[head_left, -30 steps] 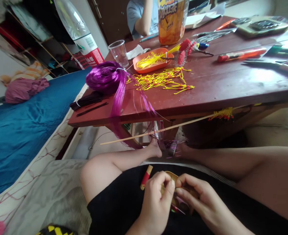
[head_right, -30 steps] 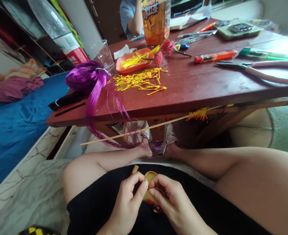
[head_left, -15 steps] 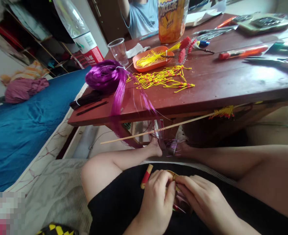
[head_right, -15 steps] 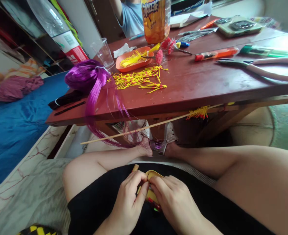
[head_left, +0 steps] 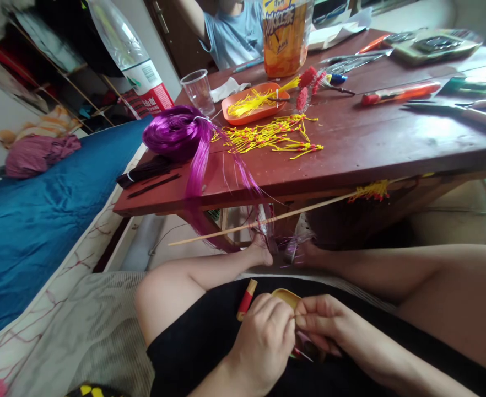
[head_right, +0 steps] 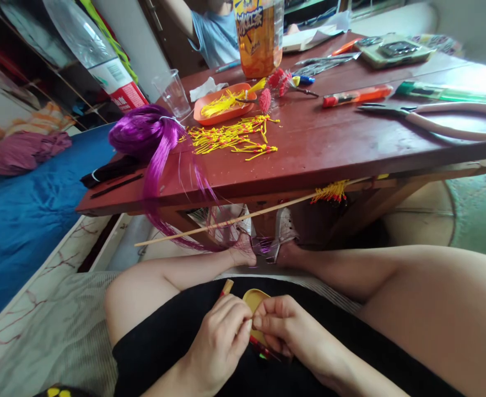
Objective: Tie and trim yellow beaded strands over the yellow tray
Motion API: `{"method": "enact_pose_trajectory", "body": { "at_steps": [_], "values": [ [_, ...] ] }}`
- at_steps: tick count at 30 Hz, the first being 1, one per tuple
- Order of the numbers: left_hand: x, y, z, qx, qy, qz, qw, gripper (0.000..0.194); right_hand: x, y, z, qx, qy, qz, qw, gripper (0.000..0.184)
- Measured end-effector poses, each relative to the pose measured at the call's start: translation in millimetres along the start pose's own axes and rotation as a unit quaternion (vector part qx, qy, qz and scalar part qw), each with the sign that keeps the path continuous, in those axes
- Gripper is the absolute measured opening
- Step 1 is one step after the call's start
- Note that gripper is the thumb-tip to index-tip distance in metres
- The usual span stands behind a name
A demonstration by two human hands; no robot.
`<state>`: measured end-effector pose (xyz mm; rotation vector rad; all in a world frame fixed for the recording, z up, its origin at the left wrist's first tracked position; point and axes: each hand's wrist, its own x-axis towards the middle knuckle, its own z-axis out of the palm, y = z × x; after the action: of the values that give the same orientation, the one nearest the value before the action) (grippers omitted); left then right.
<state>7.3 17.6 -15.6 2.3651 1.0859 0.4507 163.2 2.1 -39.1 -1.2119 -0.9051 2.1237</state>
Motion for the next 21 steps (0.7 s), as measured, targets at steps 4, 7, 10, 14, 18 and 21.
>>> {"method": "enact_pose_trajectory", "body": {
  "at_steps": [4,7,10,14,18,21],
  "values": [
    [3,3,-7.5,-0.200,-0.072,-0.197,0.957,0.017,-5,-2,3,-0.017,0.015,-0.050,0.999,0.035],
    [6,3,-11.8,-0.271,-0.112,-0.249,0.923,0.022,-9,-7,7,-0.118,0.043,-0.085,0.988,0.031],
    [8,3,-12.4,-0.267,-0.121,-0.253,0.922,0.026,-9,-7,8,-0.208,0.063,-0.093,0.972,0.026],
    [9,1,-7.3,-0.309,-0.105,-0.273,0.905,0.025,-10,-1,7,-0.275,0.083,-0.116,0.951,0.021],
    [9,-1,-1.5,-0.428,-0.092,-0.315,0.842,0.024,-13,0,8,-0.341,0.107,-0.170,0.919,0.017],
    [9,2,-4.3,-0.402,-0.089,-0.302,0.860,0.025,-14,-1,8,-0.356,0.115,-0.189,0.908,0.020]
  ]
}}
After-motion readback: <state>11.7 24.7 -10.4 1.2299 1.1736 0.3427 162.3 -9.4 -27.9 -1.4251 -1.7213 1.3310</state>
